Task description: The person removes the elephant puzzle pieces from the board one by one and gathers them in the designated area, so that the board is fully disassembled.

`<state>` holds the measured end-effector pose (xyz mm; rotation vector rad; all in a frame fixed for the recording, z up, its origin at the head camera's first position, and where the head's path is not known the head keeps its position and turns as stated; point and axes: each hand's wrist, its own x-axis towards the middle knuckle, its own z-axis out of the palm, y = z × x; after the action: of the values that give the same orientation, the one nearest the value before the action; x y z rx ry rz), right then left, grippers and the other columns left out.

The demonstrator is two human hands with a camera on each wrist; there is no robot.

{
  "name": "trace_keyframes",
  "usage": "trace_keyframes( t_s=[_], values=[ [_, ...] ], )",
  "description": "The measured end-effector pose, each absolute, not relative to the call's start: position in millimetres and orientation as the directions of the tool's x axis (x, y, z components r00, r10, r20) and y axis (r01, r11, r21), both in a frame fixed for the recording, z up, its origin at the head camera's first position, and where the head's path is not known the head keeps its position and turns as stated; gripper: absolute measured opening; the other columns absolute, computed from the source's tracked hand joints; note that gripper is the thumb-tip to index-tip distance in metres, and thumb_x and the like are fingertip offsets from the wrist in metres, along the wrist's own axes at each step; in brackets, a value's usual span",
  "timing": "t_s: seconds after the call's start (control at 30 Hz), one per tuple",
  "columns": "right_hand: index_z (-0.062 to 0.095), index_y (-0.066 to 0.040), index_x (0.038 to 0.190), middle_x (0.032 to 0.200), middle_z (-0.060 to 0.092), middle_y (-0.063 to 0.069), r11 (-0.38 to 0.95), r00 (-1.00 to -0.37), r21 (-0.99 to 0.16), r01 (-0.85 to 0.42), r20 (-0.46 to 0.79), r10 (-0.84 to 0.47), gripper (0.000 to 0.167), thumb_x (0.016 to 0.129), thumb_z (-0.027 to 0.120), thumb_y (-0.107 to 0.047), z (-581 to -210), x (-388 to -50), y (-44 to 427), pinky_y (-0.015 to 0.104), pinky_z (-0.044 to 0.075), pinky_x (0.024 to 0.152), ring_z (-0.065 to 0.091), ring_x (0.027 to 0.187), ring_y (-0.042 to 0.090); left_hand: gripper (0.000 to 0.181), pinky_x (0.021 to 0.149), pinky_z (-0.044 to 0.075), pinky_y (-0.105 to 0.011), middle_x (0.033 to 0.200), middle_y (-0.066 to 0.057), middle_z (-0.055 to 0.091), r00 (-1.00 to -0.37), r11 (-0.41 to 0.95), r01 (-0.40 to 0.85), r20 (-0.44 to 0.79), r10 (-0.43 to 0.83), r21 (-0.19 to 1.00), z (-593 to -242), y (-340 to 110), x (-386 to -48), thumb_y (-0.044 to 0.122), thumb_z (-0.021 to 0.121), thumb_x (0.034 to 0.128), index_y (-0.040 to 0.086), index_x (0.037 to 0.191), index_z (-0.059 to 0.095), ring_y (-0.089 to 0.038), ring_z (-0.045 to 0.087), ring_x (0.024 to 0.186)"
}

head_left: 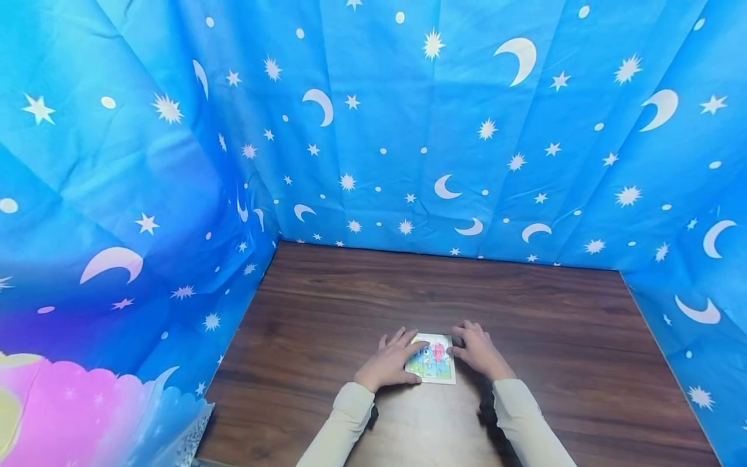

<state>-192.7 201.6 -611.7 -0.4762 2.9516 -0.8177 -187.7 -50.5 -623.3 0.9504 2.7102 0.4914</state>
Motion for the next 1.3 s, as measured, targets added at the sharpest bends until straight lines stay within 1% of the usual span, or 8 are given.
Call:
trace_keyframes(
  t_s=[0.2,0.37,0.6,0.73,0.83,0.97,1.1,1.3],
  values=[
    [0.073,-0.004,0.118,0.110,0.059,0.016,0.819,-0.948,-0.490,-0.297,0.053,-0.312,0.036,0.085,0.080,-0.019,-616,-190,203,0.058,0.042,0.081,0.052,0.102,0.038,0.073,0.113,0.024,-0.067,0.165,-0.009,0.027,-0.723,0.715,0.617,-0.122,0.680,0.329,-624,-43,-183,0.039,0.075,0.0891,0.031,0.155,0.044,-0.034,0.019,0.152],
    [0.074,-0.006,0.118,0.112,0.058,0.016,0.819,-0.954,-0.498,-0.286,0.064,-0.294,0.034,0.087,0.079,-0.017,-619,-189,203,0.059,0.040,0.083,0.051,0.105,0.039,0.064,0.113,0.023,-0.066,0.167,-0.007,0.022,-0.683,0.695,0.649,-0.166,0.712,0.309,-621,-41,-184,0.035,0.072,0.0928,0.033,0.152,0.048,-0.036,0.019,0.152],
    [0.074,-0.008,0.112,0.116,0.058,0.019,0.798,-0.959,-0.541,-0.265,0.063,-0.275,0.028,0.086,0.079,-0.015,-620,-188,199,0.062,0.037,0.085,0.049,0.109,0.043,0.061,0.112,0.023,-0.068,0.167,-0.007,0.022,-0.662,0.702,0.663,-0.232,0.712,0.261,-613,-37,-185,0.033,0.070,0.0944,0.036,0.151,0.048,-0.039,0.018,0.151],
    [0.073,-0.008,0.108,0.118,0.056,0.021,0.780,-0.962,-0.574,-0.250,0.056,-0.268,0.026,0.083,0.079,-0.012,-620,-188,199,0.066,0.035,0.087,0.047,0.112,0.047,0.062,0.112,0.026,-0.067,0.167,-0.005,0.023,-0.662,0.708,0.681,-0.256,0.705,0.186,-609,-33,-184,0.034,0.070,0.0940,0.040,0.151,0.047,-0.039,0.022,0.150],
    [0.071,-0.008,0.106,0.120,0.056,0.021,0.771,-0.965,-0.591,-0.235,0.043,-0.261,0.025,0.082,0.079,-0.010,-619,-190,198,0.066,0.034,0.088,0.046,0.114,0.048,0.061,0.112,0.026,-0.066,0.166,-0.004,0.025,-0.662,0.707,0.689,-0.258,0.704,0.161,-605,-31,-184,0.035,0.072,0.0929,0.041,0.149,0.049,-0.038,0.026,0.149],
    [0.070,-0.008,0.103,0.116,0.058,0.019,0.761,-0.965,-0.606,-0.232,0.047,-0.257,0.023,0.081,0.079,-0.008,-619,-191,197,0.064,0.035,0.087,0.048,0.112,0.046,0.061,0.112,0.027,-0.067,0.165,-0.005,0.027,-0.656,0.699,0.701,-0.257,0.710,0.142,-603,-31,-182,0.035,0.072,0.0927,0.040,0.149,0.050,-0.039,0.028,0.148],
    [0.069,-0.006,0.100,0.111,0.061,0.018,0.748,-0.961,-0.612,-0.258,0.086,-0.262,0.021,0.081,0.077,-0.005,-619,-190,196,0.062,0.037,0.084,0.050,0.109,0.046,0.061,0.112,0.026,-0.066,0.166,-0.006,0.024,-0.651,0.692,0.711,-0.257,0.715,0.125,-606,-33,-182,0.037,0.069,0.0951,0.041,0.151,0.046,-0.039,0.026,0.149],
    [0.068,-0.003,0.099,0.105,0.065,0.015,0.733,-0.954,-0.613,-0.295,0.144,-0.263,0.020,0.081,0.076,-0.002,-623,-188,195,0.061,0.040,0.084,0.054,0.107,0.042,0.062,0.113,0.024,-0.066,0.167,-0.006,0.021,-0.646,0.692,0.698,-0.253,0.720,0.184,-612,-36,-182,0.036,0.067,0.0966,0.042,0.153,0.042,-0.040,0.020,0.150]
  ],
)
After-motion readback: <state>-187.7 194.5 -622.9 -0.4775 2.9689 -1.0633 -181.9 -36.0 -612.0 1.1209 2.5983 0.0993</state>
